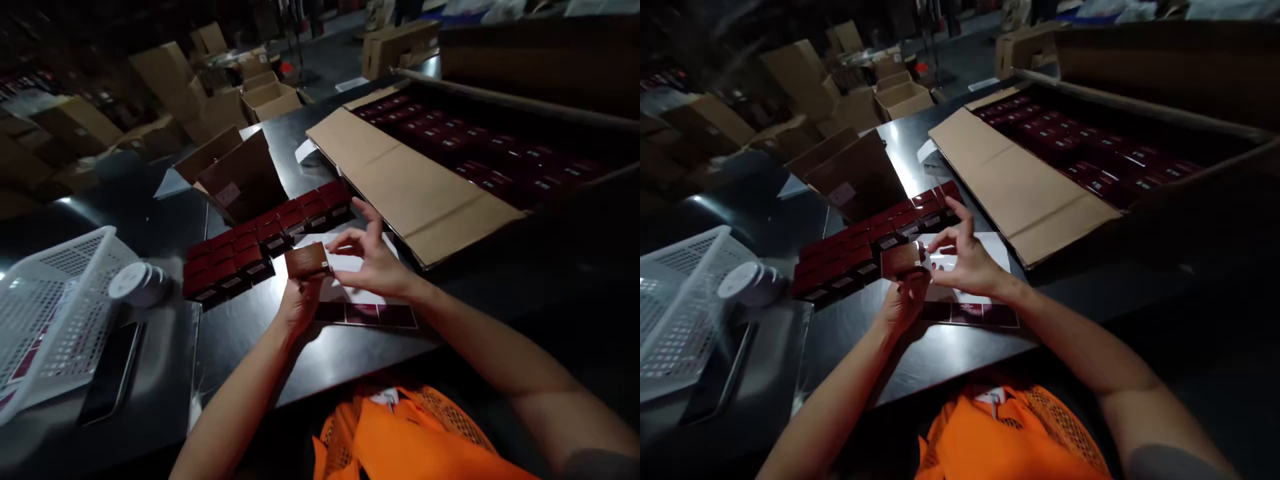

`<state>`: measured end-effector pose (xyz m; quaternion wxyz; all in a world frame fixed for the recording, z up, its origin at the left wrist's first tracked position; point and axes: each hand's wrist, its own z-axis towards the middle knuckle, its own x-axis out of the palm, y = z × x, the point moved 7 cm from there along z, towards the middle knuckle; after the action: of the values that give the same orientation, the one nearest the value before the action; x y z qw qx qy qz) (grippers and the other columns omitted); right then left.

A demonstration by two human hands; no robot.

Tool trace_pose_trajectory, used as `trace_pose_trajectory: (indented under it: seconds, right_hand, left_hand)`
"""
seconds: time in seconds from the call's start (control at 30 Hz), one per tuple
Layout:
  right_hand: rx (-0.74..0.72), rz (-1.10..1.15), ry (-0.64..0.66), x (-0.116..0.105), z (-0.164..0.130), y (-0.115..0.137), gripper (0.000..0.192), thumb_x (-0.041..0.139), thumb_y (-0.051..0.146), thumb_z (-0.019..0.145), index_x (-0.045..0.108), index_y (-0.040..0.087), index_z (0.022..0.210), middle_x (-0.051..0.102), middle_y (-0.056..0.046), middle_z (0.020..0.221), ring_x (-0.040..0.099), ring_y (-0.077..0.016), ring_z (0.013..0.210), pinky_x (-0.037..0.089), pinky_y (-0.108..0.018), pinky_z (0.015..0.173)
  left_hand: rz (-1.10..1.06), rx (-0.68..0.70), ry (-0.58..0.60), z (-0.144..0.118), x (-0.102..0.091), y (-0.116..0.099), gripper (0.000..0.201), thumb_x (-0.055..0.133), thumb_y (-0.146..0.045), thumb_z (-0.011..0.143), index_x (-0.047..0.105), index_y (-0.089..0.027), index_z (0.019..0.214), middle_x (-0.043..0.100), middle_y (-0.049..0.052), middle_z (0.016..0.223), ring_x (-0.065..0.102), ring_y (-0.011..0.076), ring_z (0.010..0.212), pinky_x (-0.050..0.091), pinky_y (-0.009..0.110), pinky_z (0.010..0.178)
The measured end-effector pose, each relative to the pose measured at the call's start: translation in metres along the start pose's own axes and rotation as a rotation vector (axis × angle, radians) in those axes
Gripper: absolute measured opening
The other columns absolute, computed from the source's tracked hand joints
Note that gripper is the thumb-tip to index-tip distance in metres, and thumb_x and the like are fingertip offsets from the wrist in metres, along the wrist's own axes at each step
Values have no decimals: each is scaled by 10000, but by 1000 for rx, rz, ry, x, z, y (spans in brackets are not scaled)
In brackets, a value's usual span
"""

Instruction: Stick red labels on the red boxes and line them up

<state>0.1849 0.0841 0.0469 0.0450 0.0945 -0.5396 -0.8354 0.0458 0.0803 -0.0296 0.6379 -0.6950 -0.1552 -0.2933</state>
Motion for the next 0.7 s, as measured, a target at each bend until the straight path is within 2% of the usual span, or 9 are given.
trace_pose_trajectory:
  seconds: [0.13, 0.23, 0.33, 0.4, 0.5, 0.57, 0.63, 0.7]
  right_hand:
    - [10, 44, 21, -3, 2, -13, 1166, 847, 254, 686, 36, 379, 1515, 569, -43, 1130, 633, -233, 1056, 617, -373, 805]
    - [22, 52, 53, 0, -7, -27, 1217, 901, 314, 656, 52, 374, 1526, 555, -76, 1245, 601, -249, 1154, 584, -406, 913]
    - [61, 88, 51, 0, -14, -30, 1229, 894, 336, 684, 3, 346, 1531, 614, -46, 1118, 628, -252, 1128, 551, -454, 984]
    - [21, 61, 12, -6, -15, -22, 1196, 858, 291, 718, -22, 335, 1526, 621, -40, 1079, 656, -247, 1071, 583, -433, 925]
    - [-131, -123, -26, -16, -17, -3, 1153, 828, 198, 721, 18, 312, 1533, 638, -63, 1097, 684, -238, 964, 610, -360, 757]
    - [-251, -219, 64, -13, -20, 4, 1136, 814, 155, 729, 40, 329, 1543, 653, -56, 1107, 685, -231, 933, 593, -342, 712]
    - [-320, -232, 175, -7, -23, 6, 1111, 791, 139, 762, 39, 364, 1549, 657, -40, 1127, 680, -224, 946, 582, -332, 707]
    - [-323, -239, 185, -9, -24, 5, 1054, 796, 163, 778, 108, 371, 1549, 627, -51, 1194, 663, -230, 1015, 587, -338, 738]
  left_hand:
    - [-4, 14, -44, 4, -7, 2, 790, 970, -400, 509, 593, -270, 1191, 559, 60, 1454, 666, 195, 1126, 534, 275, 961]
    - [16, -51, -33, 3, -6, 9, 858, 939, -521, 514, 561, -242, 1231, 532, 109, 1478, 671, 221, 1125, 548, 296, 935]
    - [154, -113, 31, -1, -5, 14, 948, 872, -644, 544, 516, -224, 1316, 510, 163, 1487, 609, 295, 1250, 545, 362, 976]
    - [333, -4, 59, -2, -6, 7, 948, 868, -631, 570, 486, -258, 1354, 429, 160, 1552, 532, 313, 1347, 517, 399, 1042]
    - [654, 295, 95, -6, -5, -16, 1032, 895, -555, 585, 377, -326, 1447, 309, 152, 1620, 428, 319, 1437, 456, 457, 1122]
    - [820, 381, 136, -9, -2, -22, 1048, 894, -510, 617, 343, -317, 1487, 374, 168, 1584, 439, 326, 1429, 468, 483, 1110]
    - [935, 362, 158, -12, 0, -23, 879, 876, -444, 674, 461, -281, 1431, 551, 159, 1451, 561, 310, 1324, 531, 458, 1042]
    - [987, 314, 137, -13, 0, -23, 660, 856, -387, 715, 599, -249, 1307, 680, 129, 1285, 670, 273, 1171, 586, 406, 955]
